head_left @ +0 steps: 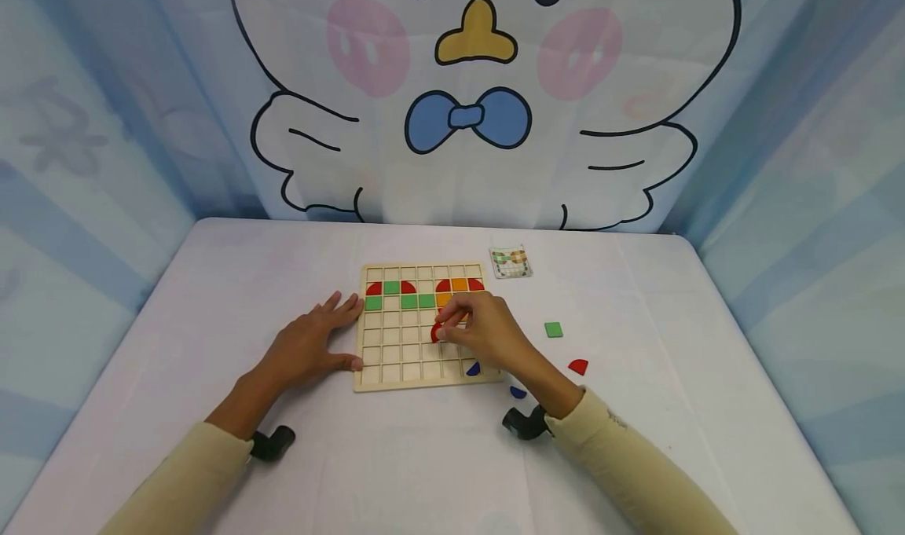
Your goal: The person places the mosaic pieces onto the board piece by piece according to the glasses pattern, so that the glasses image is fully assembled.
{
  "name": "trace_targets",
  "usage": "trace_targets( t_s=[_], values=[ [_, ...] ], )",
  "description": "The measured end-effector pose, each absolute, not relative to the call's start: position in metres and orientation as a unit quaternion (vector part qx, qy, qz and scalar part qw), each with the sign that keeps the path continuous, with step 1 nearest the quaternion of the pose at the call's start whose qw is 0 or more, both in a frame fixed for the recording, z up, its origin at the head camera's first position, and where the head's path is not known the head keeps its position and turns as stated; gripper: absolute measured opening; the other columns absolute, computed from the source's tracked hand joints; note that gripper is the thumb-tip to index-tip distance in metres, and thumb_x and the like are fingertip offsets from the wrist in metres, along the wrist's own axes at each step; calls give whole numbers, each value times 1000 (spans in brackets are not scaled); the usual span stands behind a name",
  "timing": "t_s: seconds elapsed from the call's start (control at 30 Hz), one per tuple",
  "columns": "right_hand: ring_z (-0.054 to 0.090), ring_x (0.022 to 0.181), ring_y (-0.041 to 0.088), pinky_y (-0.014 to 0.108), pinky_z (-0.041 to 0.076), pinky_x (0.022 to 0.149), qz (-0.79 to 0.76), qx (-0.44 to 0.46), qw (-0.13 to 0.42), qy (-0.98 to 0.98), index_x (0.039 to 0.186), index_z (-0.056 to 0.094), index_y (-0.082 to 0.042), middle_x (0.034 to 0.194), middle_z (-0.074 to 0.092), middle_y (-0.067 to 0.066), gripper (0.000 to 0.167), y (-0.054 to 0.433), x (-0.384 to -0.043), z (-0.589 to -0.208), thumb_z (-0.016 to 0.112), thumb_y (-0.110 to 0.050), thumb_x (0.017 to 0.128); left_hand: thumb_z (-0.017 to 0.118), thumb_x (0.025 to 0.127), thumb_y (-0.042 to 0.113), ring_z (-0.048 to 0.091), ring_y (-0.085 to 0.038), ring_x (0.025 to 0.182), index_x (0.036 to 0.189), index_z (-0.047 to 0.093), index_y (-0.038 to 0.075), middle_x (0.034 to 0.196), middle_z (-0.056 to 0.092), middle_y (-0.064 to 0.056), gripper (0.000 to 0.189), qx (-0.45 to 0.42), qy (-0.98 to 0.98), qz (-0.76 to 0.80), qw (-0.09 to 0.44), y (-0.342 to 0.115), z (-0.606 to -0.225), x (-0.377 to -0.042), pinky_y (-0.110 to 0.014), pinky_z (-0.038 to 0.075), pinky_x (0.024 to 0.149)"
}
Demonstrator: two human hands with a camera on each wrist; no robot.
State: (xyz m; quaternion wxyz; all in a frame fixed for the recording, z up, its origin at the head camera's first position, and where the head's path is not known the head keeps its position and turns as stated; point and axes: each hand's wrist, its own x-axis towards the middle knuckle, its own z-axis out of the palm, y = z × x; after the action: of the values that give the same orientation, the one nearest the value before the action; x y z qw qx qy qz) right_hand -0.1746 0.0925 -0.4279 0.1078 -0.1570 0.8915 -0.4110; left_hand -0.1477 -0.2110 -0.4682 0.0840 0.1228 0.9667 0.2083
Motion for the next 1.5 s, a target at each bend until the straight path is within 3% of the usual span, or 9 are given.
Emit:
trace_targets(
  t_s=[0.2, 0.4, 0.57, 0.8, 1.0, 1.5],
  values=[
    [60, 73, 19, 28, 49, 65, -425, -180, 120, 879, 96, 77, -19, 87, 74, -4, 6, 77, -179, -429, 81, -15, 95, 89, 81, 50, 27, -50, 160, 167, 34, 18, 173, 32, -10, 107, 126, 966, 210, 80, -212, -469, -148, -73, 32, 122],
    [61, 92, 17, 31, 48, 78, -407, -210, 121, 881, 99, 73, -20, 97, 75, -3, 5, 63, -184, -430, 77, -17, 99, 89, 81, 51, 28, -52, 159, 167, 33, 18, 174, 31, -9, 108, 125, 965, 214, 84, -212, -471, -149, -74, 33, 122],
    [64, 88, 21, 31, 52, 75, -399, -220, 127, 881, 105, 73, -19, 101, 75, 3, 7, 50, -188, -431, 72, -13, 102, 89, 81, 51, 29, -55, 157, 167, 33, 18, 174, 31, -11, 107, 125, 965, 214, 84, -212, -471, -150, -75, 34, 120],
    [65, 99, 18, 35, 55, 91, -406, -205, 133, 880, 106, 77, -20, 97, 73, -2, 13, 31, -194, -429, 74, -9, 100, 88, 81, 52, 30, -56, 156, 167, 34, 18, 173, 32, -12, 107, 127, 965, 213, 83, -212, -471, -151, -76, 34, 119],
    [65, 93, 13, 32, 51, 84, -374, -207, 108, 898, 96, 79, -21, 91, 74, -6, 5, 15, -205, -431, 79, -17, 98, 89, 81, 50, 32, -59, 154, 166, 35, 17, 173, 32, -13, 106, 133, 964, 218, 80, -213, -470, -149, -77, 35, 118],
    [60, 72, 14, 26, 45, 60, -325, -170, 140, 920, 89, 77, -20, 80, 68, -3, 10, -13, -217, -444, 78, -19, 99, 89, 80, 50, 33, -59, 153, 166, 36, 17, 172, 34, -12, 106, 135, 964, 216, 73, -214, -471, -149, -76, 36, 118]
  ],
)
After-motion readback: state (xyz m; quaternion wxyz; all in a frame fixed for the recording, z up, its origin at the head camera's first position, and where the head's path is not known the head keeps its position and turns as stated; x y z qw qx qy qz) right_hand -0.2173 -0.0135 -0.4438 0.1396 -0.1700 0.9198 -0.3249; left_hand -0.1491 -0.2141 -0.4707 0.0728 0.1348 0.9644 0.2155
